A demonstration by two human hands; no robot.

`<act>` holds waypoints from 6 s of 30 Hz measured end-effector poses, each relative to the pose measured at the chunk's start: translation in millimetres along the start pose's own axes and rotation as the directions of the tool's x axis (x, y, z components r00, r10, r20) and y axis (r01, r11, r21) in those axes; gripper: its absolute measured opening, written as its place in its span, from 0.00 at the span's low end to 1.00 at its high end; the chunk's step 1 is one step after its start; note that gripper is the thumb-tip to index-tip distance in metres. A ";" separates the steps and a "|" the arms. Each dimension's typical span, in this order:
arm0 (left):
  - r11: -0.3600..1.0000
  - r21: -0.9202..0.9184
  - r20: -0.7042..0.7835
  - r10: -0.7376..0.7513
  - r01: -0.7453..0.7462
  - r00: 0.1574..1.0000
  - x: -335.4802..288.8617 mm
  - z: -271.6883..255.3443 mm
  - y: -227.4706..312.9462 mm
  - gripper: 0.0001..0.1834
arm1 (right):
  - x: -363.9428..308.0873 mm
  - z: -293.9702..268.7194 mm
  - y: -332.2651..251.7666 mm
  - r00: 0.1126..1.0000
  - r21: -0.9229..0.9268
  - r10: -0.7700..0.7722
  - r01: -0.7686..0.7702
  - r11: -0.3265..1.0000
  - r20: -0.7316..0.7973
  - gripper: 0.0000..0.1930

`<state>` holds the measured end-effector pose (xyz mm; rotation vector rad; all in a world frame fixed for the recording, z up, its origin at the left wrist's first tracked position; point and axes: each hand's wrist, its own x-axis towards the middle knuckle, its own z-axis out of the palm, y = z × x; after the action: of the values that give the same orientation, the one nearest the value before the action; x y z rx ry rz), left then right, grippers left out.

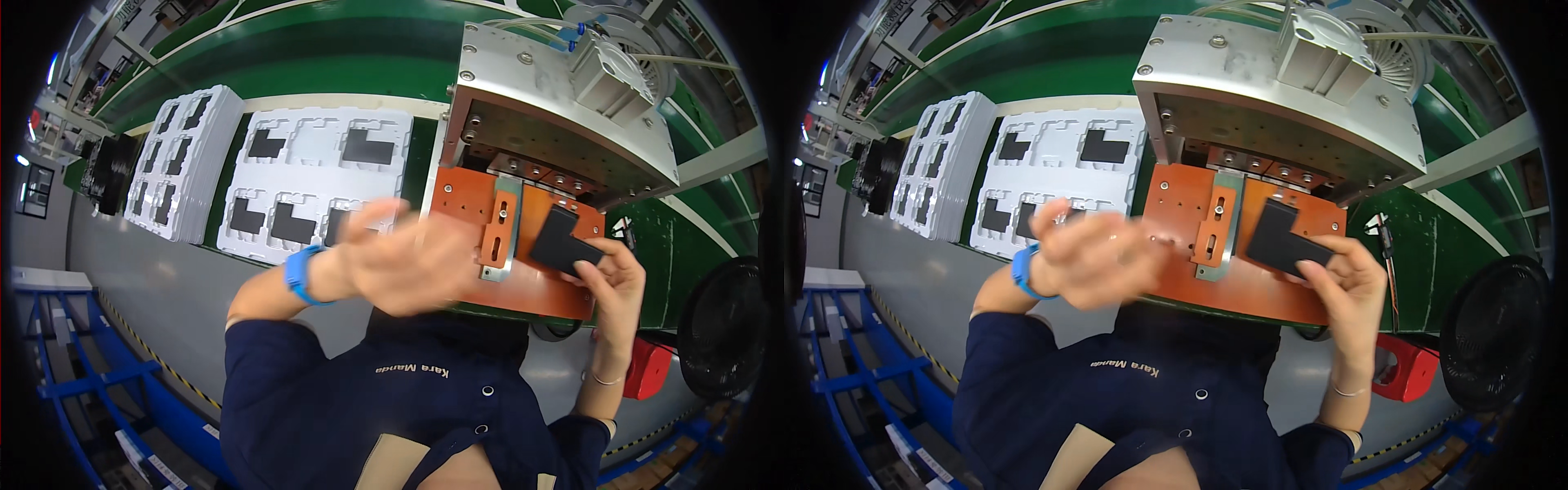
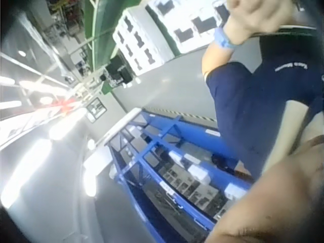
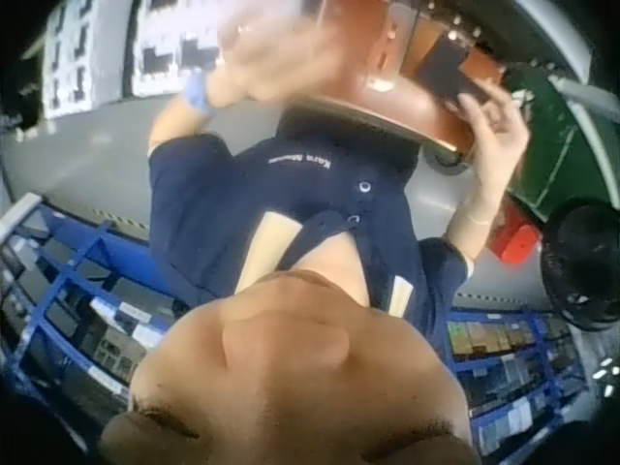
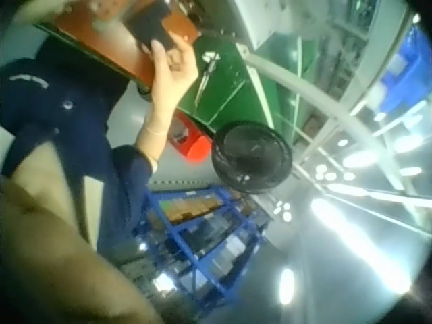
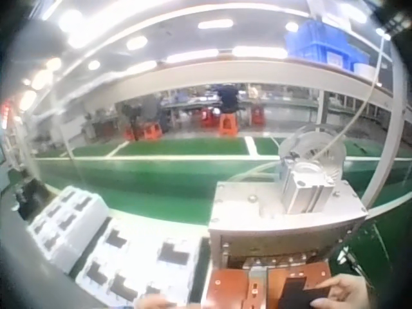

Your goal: The person places small black rectangular components into a press machine, activates the press, and then uses a caliper to measure the components. The person repeats this process for multiple units, placing the finished items into a white foam tray.

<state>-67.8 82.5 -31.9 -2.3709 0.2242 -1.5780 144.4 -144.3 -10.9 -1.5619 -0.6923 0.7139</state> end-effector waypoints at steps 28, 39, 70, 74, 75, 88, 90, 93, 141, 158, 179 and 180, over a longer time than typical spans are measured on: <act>0.851 -0.111 0.715 -0.291 0.514 0.636 -82.4 43.7 -78.6 0.22 | 25.4 20.8 -2.7 0.837 -0.579 -0.388 0.547 0.605 0.386 0.17; 0.855 -0.445 0.491 -0.013 0.264 0.871 9.3 5.4 -21.9 0.21 | 39.4 31.0 7.8 0.748 -0.789 -0.508 0.582 0.194 0.427 0.14; 0.665 -0.590 0.737 0.210 0.459 0.643 23.5 34.1 6.8 0.41 | 38.3 28.8 15.4 0.754 -0.805 -0.551 0.548 0.228 0.357 0.18; 0.667 -0.589 0.741 0.223 0.456 0.633 24.0 34.4 6.7 0.41 | 38.5 29.8 16.0 0.738 -0.828 -0.560 0.539 0.154 0.376 0.18; 0.667 -0.589 0.742 0.222 0.457 0.632 23.6 34.8 6.8 0.41 | 39.5 30.5 14.0 0.741 -0.834 -0.559 0.532 0.148 0.373 0.18; 0.684 -0.583 0.741 0.229 0.437 0.631 25.1 35.0 6.1 0.42 | 44.5 32.7 11.0 0.773 -0.772 -0.507 0.568 0.285 0.381 0.18; 0.681 -0.586 0.745 0.240 0.439 0.622 26.9 34.5 5.7 0.41 | 42.7 30.1 13.4 0.778 -0.753 -0.535 0.558 0.348 0.330 0.18; 0.663 -0.591 0.755 0.253 0.459 0.605 29.1 33.9 2.8 0.40 | 32.9 21.5 7.3 0.811 -0.694 -0.541 0.522 0.496 0.224 0.18; 0.696 -0.511 0.816 0.209 0.505 0.538 26.8 49.9 -7.5 0.47 | 53.6 10.8 3.9 0.852 -0.586 -0.423 0.520 0.622 0.308 0.13; 0.693 -0.506 0.818 0.196 0.514 0.542 27.9 49.4 -6.4 0.45 | 53.5 8.4 5.5 0.857 -0.554 -0.407 0.515 0.654 0.316 0.13; 0.726 -0.474 0.806 0.131 0.497 0.578 34.6 47.1 0.1 0.41 | 53.3 7.6 3.1 0.863 -0.551 -0.402 0.506 0.664 0.307 0.14; 0.728 -0.473 0.806 0.129 0.496 0.578 34.4 47.5 0.7 0.41 | 53.0 7.6 5.2 0.865 -0.548 -0.404 0.501 0.670 0.297 0.14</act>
<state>-10.7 79.1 -19.2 -3.5163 0.3611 -0.2500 172.1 -99.0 -19.8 -1.8083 -1.4875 0.2180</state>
